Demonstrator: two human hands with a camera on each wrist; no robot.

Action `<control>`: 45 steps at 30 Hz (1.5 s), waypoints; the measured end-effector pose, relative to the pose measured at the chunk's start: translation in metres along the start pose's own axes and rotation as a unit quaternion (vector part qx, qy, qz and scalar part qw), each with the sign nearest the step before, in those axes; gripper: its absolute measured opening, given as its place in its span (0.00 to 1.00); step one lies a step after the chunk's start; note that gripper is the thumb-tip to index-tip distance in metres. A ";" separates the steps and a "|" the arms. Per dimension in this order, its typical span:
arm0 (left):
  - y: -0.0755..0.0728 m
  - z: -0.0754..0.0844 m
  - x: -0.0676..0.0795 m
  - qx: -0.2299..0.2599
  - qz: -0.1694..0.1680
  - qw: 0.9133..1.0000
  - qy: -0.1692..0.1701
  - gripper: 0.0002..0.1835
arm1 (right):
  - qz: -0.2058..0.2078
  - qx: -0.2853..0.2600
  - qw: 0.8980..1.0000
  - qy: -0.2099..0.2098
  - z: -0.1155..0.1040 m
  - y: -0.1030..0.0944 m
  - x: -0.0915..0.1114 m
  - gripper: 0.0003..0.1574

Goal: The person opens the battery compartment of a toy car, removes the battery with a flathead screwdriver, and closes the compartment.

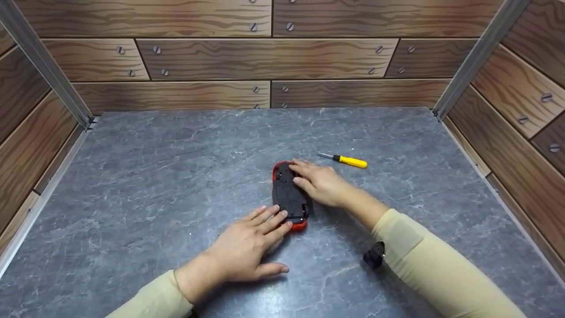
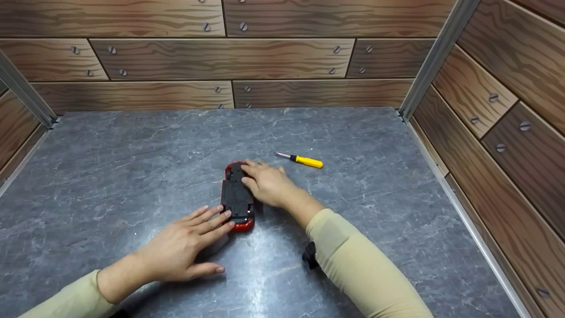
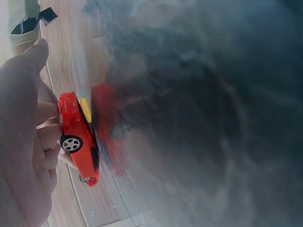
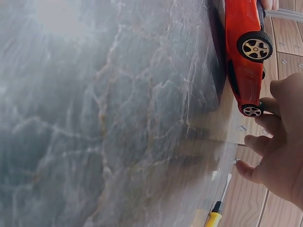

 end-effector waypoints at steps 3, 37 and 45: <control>-0.004 -0.003 -0.002 0.040 0.010 0.999 -0.019 0.46 | 0.026 -0.020 0.999 -0.001 0.001 0.000 0.002 0.34; 0.032 -0.078 -0.052 0.559 0.012 0.783 -0.272 0.45 | 0.086 -0.239 0.966 0.049 0.006 0.009 0.021 0.40; 0.036 -0.074 -0.054 0.552 0.003 0.794 -0.253 0.44 | 0.083 -0.258 0.962 0.037 0.012 0.012 0.022 0.39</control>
Point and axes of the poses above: each hand's wrist, its own x-axis away from the middle knuckle, its own y-axis out of the palm, z = x × y, the point moved 1 cm from there along -x, towards the middle knuckle, and after that the axes turned 11 degrees about -y, right-handed, at the moved point
